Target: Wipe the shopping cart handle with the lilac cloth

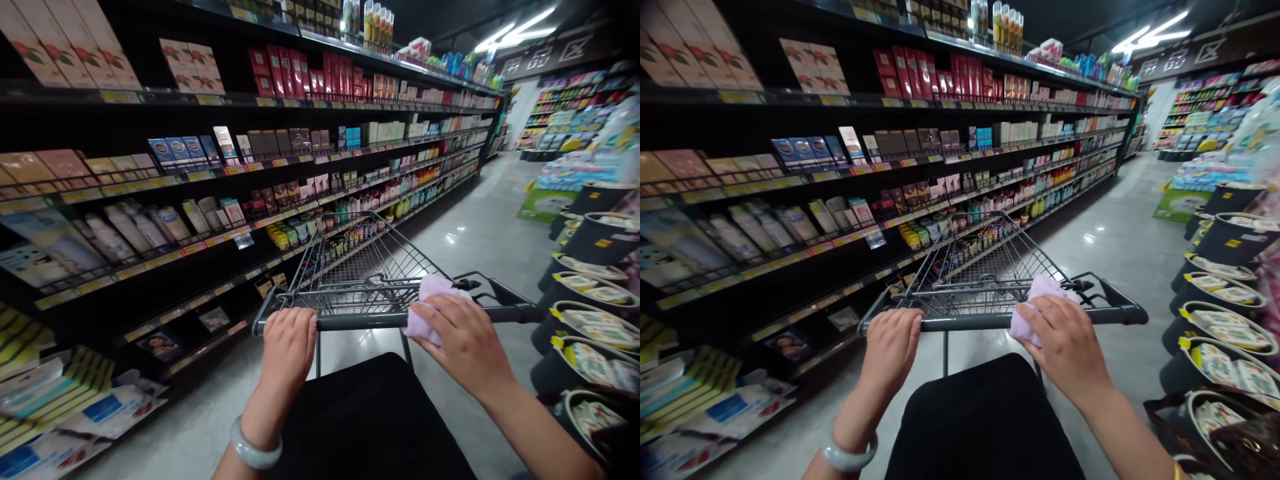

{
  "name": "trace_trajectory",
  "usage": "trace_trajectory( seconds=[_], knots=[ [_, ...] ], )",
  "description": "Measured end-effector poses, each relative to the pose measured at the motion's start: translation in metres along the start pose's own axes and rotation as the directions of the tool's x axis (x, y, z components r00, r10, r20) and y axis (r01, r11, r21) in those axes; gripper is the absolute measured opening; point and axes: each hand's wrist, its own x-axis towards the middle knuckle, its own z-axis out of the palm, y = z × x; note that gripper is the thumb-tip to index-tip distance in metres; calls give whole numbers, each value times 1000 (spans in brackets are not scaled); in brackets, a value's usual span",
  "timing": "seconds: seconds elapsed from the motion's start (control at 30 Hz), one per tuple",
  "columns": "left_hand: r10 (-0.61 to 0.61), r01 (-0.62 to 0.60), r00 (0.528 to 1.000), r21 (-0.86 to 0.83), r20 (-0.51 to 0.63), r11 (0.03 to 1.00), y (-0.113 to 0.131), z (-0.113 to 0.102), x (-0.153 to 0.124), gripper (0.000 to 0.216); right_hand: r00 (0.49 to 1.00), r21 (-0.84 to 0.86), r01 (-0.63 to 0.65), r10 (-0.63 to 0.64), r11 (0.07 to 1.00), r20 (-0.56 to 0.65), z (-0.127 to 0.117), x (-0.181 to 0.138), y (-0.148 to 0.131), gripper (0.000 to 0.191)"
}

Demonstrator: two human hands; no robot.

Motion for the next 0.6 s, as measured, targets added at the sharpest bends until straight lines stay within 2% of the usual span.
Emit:
trace_trajectory(
  seconds=[0.1, 0.2, 0.27, 0.3, 0.4, 0.6],
  knots=[
    [-34, 34, 999, 8, 7, 999, 9, -2, 7, 29, 998, 32, -63, 63, 997, 17, 1, 11, -22, 34],
    [24, -25, 1000, -68, -15, 997, 41, 3, 17, 27, 994, 88, -83, 77, 993, 73, 7, 31, -56, 36],
    [106, -100, 994, -159, 26, 982, 64, 10, 22, 28, 993, 109, -72, 61, 991, 102, 11, 40, -72, 36],
    [81, -75, 996, -165, 31, 983, 72, 14, 24, 29, 993, 115, -59, 46, 992, 108, 12, 43, -75, 36],
    [25, -24, 1000, -127, 6, 992, 81, 24, 26, 32, 996, 120, -7, -4, 993, 92, 14, 41, -68, 39],
    [22, -23, 1000, -134, -10, 991, 58, 24, 23, 30, 999, 32, -24, 23, 999, 35, 0, 11, -20, 39]
  ],
)
